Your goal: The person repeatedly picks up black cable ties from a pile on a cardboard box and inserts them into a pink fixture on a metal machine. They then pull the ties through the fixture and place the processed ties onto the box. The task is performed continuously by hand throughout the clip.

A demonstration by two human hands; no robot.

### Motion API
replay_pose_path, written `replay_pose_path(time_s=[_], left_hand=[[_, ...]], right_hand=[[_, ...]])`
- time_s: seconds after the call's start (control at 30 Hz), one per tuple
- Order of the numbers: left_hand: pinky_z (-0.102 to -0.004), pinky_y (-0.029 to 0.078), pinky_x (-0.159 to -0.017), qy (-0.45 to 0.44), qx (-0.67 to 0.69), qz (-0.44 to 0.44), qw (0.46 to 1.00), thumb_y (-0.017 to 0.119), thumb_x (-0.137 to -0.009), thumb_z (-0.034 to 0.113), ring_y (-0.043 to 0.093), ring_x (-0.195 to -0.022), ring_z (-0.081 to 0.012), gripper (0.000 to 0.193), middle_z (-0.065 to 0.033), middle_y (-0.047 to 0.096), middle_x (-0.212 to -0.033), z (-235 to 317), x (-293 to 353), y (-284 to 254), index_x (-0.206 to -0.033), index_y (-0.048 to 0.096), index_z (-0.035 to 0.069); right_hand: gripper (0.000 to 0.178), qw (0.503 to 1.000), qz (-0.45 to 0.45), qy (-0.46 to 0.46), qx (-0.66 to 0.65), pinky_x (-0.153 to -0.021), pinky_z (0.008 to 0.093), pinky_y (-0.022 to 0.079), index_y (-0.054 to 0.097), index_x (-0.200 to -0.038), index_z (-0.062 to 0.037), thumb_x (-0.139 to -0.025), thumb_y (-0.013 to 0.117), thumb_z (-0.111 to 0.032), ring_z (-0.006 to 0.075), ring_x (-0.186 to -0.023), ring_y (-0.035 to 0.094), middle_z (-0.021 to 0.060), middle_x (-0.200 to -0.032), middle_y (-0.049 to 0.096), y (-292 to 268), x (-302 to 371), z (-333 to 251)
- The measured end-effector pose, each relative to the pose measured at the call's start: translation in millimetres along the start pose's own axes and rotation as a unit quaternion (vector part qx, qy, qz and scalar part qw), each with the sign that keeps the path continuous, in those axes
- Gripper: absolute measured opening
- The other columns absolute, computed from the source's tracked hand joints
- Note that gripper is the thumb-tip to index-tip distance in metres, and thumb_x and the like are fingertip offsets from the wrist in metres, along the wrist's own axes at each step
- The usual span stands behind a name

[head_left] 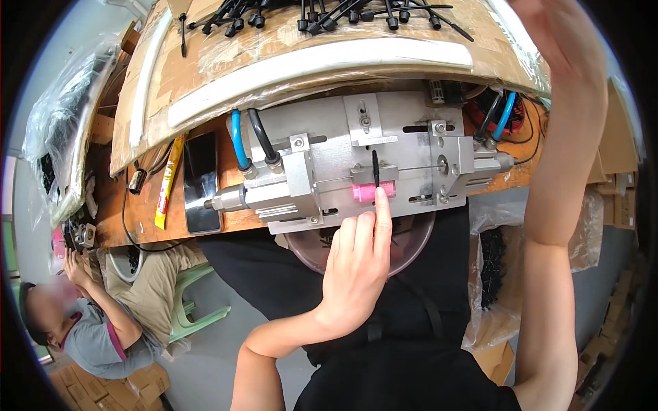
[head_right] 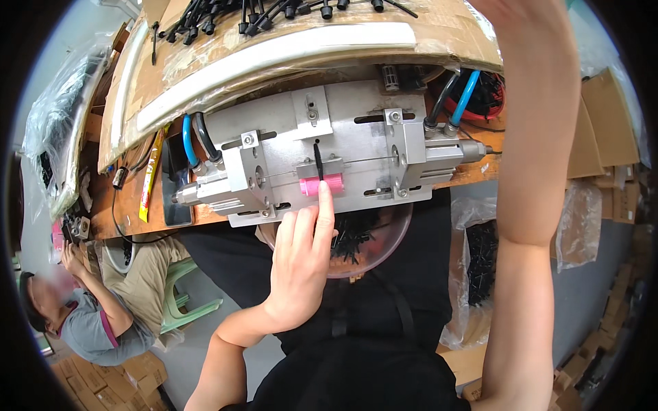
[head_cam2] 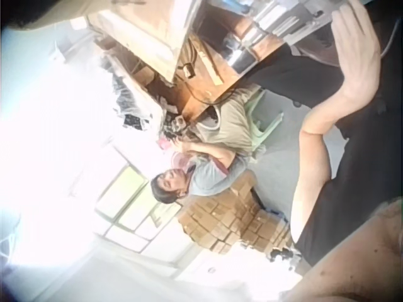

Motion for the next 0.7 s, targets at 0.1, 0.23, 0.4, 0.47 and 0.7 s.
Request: replay_pose_path(time_s=[0.1, 0.23, 0.4, 0.47, 0.7], left_hand=[[-0.0293, 0.047, -0.077, 0.002, -0.004, -0.002, 1.000, 0.060, -0.073, -0.001, 0.051, -0.083, -0.0203, 0.072, -0.0086, 0.049, -0.093, 0, -7, 0, -0.142, 0.038, -0.011], [-0.0293, 0.048, -0.079, 0.022, 0.000, -0.025, 0.999, 0.060, -0.074, -0.001, 0.051, -0.084, -0.0210, 0.071, -0.0094, 0.049, -0.093, 6, -12, -4, -0.141, 0.039, -0.011], [-0.0355, 0.046, -0.080, 0.008, 0.042, 0.018, 0.999, 0.063, -0.081, -0.002, 0.052, -0.090, -0.0267, 0.058, -0.0120, 0.054, -0.099, -27, -42, -49, -0.138, 0.049, 0.001], [-0.0347, 0.047, -0.078, 0.032, 0.034, 0.121, 0.992, 0.062, -0.083, -0.002, 0.056, -0.088, -0.0269, 0.049, -0.0120, 0.057, -0.096, -46, -91, -85, -0.131, 0.057, 0.007], [-0.0384, 0.049, -0.079, 0.008, 0.075, 0.073, 0.994, 0.064, -0.083, 0.004, 0.062, -0.088, -0.0332, 0.011, -0.0185, 0.063, -0.091, -76, -179, -109, -0.093, 0.062, 0.000]], right_hand=[[0.029, 0.998, 0.015, 0.047, -0.028, -0.063, 0.0300, 0.055, 0.064, -0.109, 0.0037, -0.092, 0.064, -0.020, 0.0209, -0.080, 0.067, 0.0162, -0.094, 0.070, -31, 22, -5], [0.022, 0.989, 0.091, 0.041, 0.105, -0.070, 0.0274, 0.048, 0.063, -0.109, 0.0015, -0.088, 0.066, -0.006, 0.0135, -0.070, 0.057, 0.0111, -0.095, 0.069, -36, 89, -15], [0.040, 0.984, -0.020, -0.011, 0.176, -0.058, 0.0301, 0.051, 0.061, -0.111, 0.0080, -0.072, 0.073, 0.012, 0.0206, -0.068, 0.063, 0.0173, -0.094, 0.069, 47, 182, -11], [0.050, 0.975, -0.012, 0.040, 0.217, -0.057, 0.0307, 0.049, 0.059, -0.118, 0.0090, -0.070, 0.074, 0.012, 0.0221, -0.065, 0.061, 0.0159, -0.093, 0.068, 66, 214, 1], [0.060, 0.968, -0.051, 0.039, 0.244, -0.054, 0.0322, 0.046, 0.055, -0.129, 0.0087, -0.073, 0.074, 0.006, 0.0181, -0.059, 0.057, 0.0096, -0.077, 0.063, 109, 236, 25]])
Point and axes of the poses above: each hand's wrist, its own x-axis away from the middle knuckle, its own y-axis out of the palm, z = x × y, the point moved 9 cm from there along -x, towards the middle knuckle
